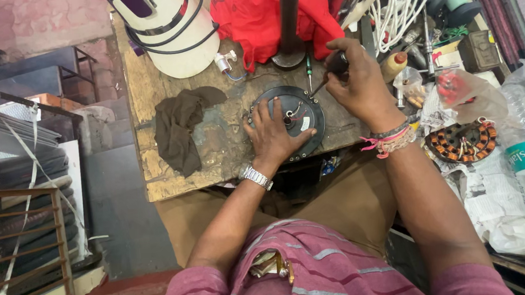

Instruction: The person is repairing a circular electronic device, likely a fan motor, on a cluttered workbench. They use a screwdriver to tighten screws on the device's casing and manipulate internal wires and components.

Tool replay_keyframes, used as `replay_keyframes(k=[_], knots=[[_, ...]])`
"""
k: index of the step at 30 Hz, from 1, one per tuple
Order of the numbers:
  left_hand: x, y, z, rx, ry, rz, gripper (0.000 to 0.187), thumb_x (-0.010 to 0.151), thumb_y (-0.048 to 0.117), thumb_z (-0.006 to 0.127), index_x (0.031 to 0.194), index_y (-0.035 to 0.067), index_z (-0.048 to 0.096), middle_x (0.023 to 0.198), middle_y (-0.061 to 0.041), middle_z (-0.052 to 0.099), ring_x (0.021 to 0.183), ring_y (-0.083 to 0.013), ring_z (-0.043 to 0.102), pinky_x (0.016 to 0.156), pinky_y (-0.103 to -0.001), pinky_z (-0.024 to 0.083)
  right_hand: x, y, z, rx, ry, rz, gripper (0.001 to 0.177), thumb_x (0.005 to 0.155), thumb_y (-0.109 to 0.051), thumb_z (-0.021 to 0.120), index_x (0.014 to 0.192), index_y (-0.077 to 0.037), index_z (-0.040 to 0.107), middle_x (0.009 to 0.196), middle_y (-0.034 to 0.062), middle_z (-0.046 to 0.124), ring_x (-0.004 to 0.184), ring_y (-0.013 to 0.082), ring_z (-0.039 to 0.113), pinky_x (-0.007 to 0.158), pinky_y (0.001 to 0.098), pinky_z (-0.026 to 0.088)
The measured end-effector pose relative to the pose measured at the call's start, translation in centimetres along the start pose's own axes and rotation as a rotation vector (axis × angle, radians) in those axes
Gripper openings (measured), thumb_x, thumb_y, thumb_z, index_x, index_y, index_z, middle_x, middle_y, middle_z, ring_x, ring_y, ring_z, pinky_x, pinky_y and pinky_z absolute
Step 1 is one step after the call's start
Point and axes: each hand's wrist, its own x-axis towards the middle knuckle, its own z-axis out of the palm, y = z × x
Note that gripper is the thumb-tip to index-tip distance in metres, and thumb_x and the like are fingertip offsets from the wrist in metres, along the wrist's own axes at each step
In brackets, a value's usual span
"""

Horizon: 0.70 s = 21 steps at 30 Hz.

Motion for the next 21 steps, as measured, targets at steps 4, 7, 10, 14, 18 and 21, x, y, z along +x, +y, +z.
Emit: replay_keyframes(k=[4,7,10,14,18,21], knots=[[0.0,-0.2,0.4,0.005,0.034,0.021,0.117,0.064,0.077,0.079,0.147,0.004,0.041,0.148,-0.027,0.040,0.137,-0.0461,0.038,0.104,-0.072,0.026,0.5,-0.8,-1.4,0.030,-0.134,-0.174,0.051,0.090,0.005,0.071,0.136,-0.007,0.051,0.111,0.0109,0.071,0.099,0.0239,0.075,0.085,0.0359,0.058],[0.0,-0.3,0.5,0.036,0.057,0.039,0.116,0.062,0.078,0.079,0.145,0.005,0.043,0.146,-0.026,0.041,0.136,-0.0461,0.038,0.105,-0.074,0.025,1.2,-0.8,-1.5,-0.080,-0.134,-0.255,0.055,0.091,-0.002,0.077,0.140,-0.008,0.051,0.112,0.0130,0.070,0.099,0.0302,0.073,0.083,0.0399,0.057],[-0.3,-0.3,0.5,0.029,0.059,0.042,0.116,0.063,0.079,0.078,0.145,0.004,0.043,0.146,-0.026,0.042,0.136,-0.0449,0.039,0.105,-0.074,0.025,1.5,-1.5,-0.2,-0.413,0.013,-0.255,0.067,0.088,-0.015,0.086,0.146,-0.011,0.052,0.107,0.0163,0.067,0.092,0.0375,0.068,0.076,0.0442,0.054],[0.1,-0.3,0.6,0.015,0.048,0.028,0.116,0.064,0.079,0.077,0.146,0.004,0.043,0.147,-0.025,0.041,0.136,-0.0444,0.039,0.105,-0.073,0.026,1.3,-2.3,-0.6,-0.411,0.086,-0.375,0.068,0.082,-0.015,0.081,0.143,-0.016,0.050,0.114,0.0170,0.063,0.099,0.0374,0.065,0.079,0.0434,0.054],[0.0,-0.4,0.9,0.029,0.031,0.019,0.118,0.063,0.080,0.077,0.146,0.004,0.042,0.146,-0.026,0.041,0.137,-0.0460,0.038,0.104,-0.073,0.026,1.3,-1.9,-1.0,-0.058,-0.078,-0.311,0.063,0.094,-0.009,0.073,0.152,-0.015,0.050,0.122,0.0129,0.066,0.110,0.0321,0.068,0.084,0.0387,0.058],[0.0,-0.4,0.7,0.038,0.038,0.033,0.119,0.064,0.080,0.077,0.147,0.003,0.042,0.146,-0.026,0.041,0.137,-0.0458,0.038,0.104,-0.074,0.025,0.9,-2.4,0.2,-0.483,0.044,-0.165,0.070,0.085,-0.027,0.091,0.144,-0.015,0.056,0.102,0.0156,0.063,0.085,0.0345,0.064,0.069,0.0452,0.053]])
